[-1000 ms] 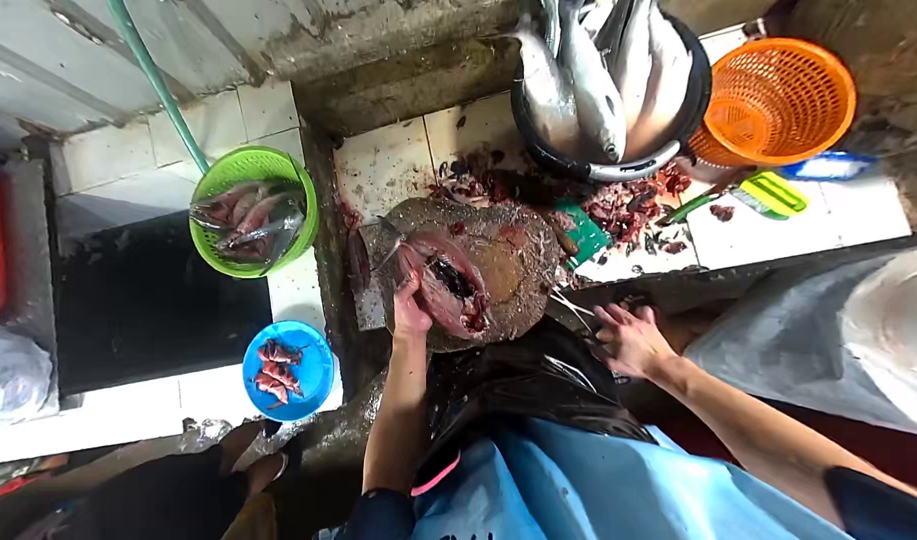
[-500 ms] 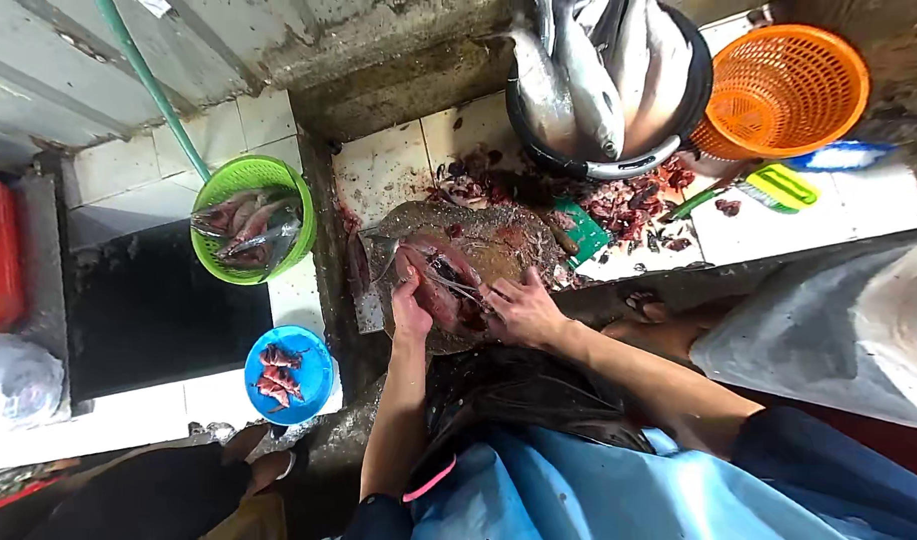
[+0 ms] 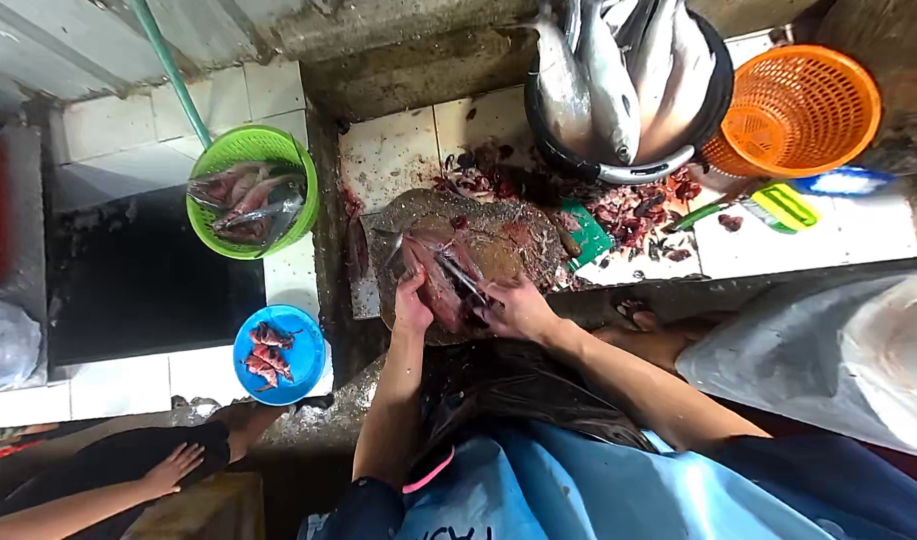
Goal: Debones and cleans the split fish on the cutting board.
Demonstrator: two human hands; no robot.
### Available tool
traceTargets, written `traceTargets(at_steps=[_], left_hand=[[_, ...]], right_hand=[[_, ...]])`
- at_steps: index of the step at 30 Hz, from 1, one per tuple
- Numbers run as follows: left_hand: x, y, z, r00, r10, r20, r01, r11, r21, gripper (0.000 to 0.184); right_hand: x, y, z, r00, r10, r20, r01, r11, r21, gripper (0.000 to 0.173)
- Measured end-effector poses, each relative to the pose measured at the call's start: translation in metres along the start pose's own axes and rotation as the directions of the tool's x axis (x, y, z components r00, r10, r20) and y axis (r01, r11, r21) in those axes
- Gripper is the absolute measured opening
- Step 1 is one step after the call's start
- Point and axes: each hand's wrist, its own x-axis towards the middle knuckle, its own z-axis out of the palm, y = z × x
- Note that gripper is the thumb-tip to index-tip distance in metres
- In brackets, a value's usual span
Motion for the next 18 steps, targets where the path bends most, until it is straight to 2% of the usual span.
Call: traceTargets(at_steps=[2,4,7,11,13,15,18], left_hand=[[-0.003,-0.003,-0.001,0.999,0.022,0.028,-0.021,0.999,-0.037,0.024],[-0.005,-0.001,-0.002,0.998,0.049,0.041,-0.045,0.996,-0.082,0.027],[-0.004,0.0,-0.002,0.998,0.045,0.049,-0.04,0.993,-0.109,0.028],[-0.002,-0.004,-0.002,0.99,-0.001,0.144,0.015,0.995,-0.095,0.03],[-0.003,-0.002,-0.001,0.989,-0.013,0.145,0.023,0.998,-0.066,0.025],[0.002,-0.003,-0.005,0.989,-0.015,0.147,0.015,1.0,0.0,0.023],[0.012,-0.007,-0.015,0.96,0.03,0.277,-0.045,0.998,0.046,0.026]], right_hand=[[0.002,0.011,0.001,0.995,0.092,-0.049,-0.089,0.994,0.063,0.037],[-0.007,0.025,0.001,0.991,0.044,-0.126,-0.022,0.986,0.167,0.044],[-0.014,0.016,0.0,0.998,-0.004,-0.066,0.021,0.966,0.258,0.052],[0.006,0.006,0.015,0.999,0.003,-0.051,0.009,0.973,0.232,0.053],[0.017,0.001,0.014,0.999,-0.011,-0.049,0.021,0.975,0.221,0.049],[0.023,-0.009,0.0,0.999,0.03,-0.041,-0.013,0.932,0.362,0.039],[0.037,-0.024,-0.04,0.988,0.144,-0.048,-0.085,0.788,0.609,0.027]])
